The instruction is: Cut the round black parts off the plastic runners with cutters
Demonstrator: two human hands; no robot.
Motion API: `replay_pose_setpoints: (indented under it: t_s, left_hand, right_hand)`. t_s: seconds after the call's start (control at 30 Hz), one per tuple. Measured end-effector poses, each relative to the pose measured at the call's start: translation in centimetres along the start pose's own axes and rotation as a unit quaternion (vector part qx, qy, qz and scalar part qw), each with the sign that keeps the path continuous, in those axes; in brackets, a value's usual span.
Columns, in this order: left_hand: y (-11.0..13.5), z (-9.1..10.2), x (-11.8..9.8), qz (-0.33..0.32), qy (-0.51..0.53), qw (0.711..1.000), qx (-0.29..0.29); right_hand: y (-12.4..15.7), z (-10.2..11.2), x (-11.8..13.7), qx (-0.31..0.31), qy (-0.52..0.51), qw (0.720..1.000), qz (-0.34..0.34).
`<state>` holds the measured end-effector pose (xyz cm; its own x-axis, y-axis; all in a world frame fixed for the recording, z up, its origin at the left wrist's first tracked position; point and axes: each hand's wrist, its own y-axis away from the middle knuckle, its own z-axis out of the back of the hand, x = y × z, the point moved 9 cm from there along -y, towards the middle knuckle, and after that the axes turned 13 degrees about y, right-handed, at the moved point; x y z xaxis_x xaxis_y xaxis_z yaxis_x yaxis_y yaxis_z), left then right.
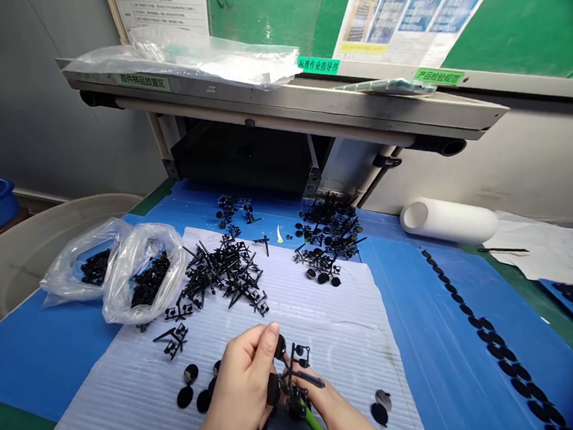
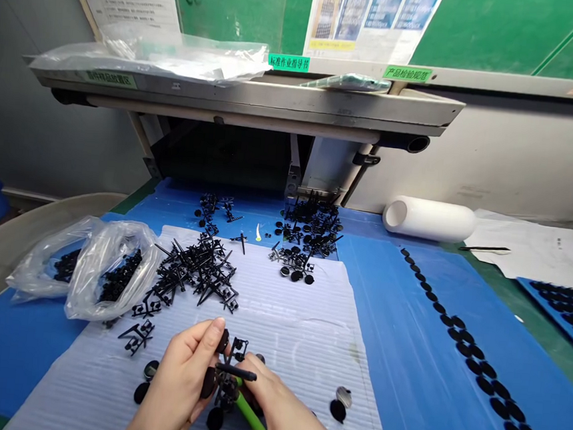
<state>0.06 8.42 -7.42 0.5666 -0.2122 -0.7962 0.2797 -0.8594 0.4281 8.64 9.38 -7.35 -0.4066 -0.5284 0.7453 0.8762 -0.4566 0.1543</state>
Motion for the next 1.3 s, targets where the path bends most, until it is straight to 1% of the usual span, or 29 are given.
replay_pose_setpoints:
  t_s: [0.17, 0.33, 0.47, 0.53, 0.63, 0.77, 0.83, 0.93, 1.0, 1.07, 1.3]
  left_hand:
    - [0.1, -0.5, -0.1, 0.010, 0.008, 1.000, 0.021]
    - [0.0, -0.4, 0.1, 0.003, 0.001, 0.999, 0.033]
    - [-0.2, 0.0, 0.5, 0.008, 0.001, 1.000, 0.019]
    - [-0.4, 0.2, 0.5, 0.007, 0.000, 1.000, 0.007]
    - [-0.6, 0.6, 0.1, -0.009, -0.008, 1.000, -0.007]
    - [-0.8, 1.5, -0.2, -0.022, -0.019, 0.999, -0.018]
    - [-0.9, 1.8, -0.1, -0.024, -0.002, 1.000, -0.017]
    - [-0.9, 2.2, 0.2, -0.019, 0.052, 0.998, -0.016]
    - [-0.9, 2.3, 0.4, -0.007, 0.083, 0.996, -0.016]
    - [-0.8, 2.3, 0.6, 0.007, 0.106, 0.994, -0.016]
    - [-0.6, 2.2, 1.1, 0.037, 0.138, 0.990, -0.007]
  right_hand:
    - [-0.1, 0.6, 0.9, -0.012, 0.003, 1.000, 0.023]
    - [-0.1, 0.5, 0.8, -0.019, 0.035, 0.999, 0.031]
    - [-0.2, 0.5, 0.6, -0.035, 0.070, 0.996, 0.032]
    - [-0.2, 0.6, 0.4, -0.044, 0.079, 0.996, 0.025]
    - [-0.4, 1.1, -0.2, -0.066, 0.096, 0.993, -0.005]
    - [-0.4, 2.6, -1.2, -0.122, 0.143, 0.981, -0.046]
    - [-0.4, 3.3, -1.4, -0.145, 0.169, 0.973, -0.057]
    - [-0.7, 3.2, -1.4, -0.135, 0.186, 0.972, -0.055]
    - [-1.1, 2.8, -1.2, -0.118, 0.176, 0.976, -0.046]
    - [-1.4, 2.6, -1.0, -0.114, 0.159, 0.980, -0.043]
    - [-2.0, 1.9, -1.0, -0.092, 0.124, 0.986, -0.058]
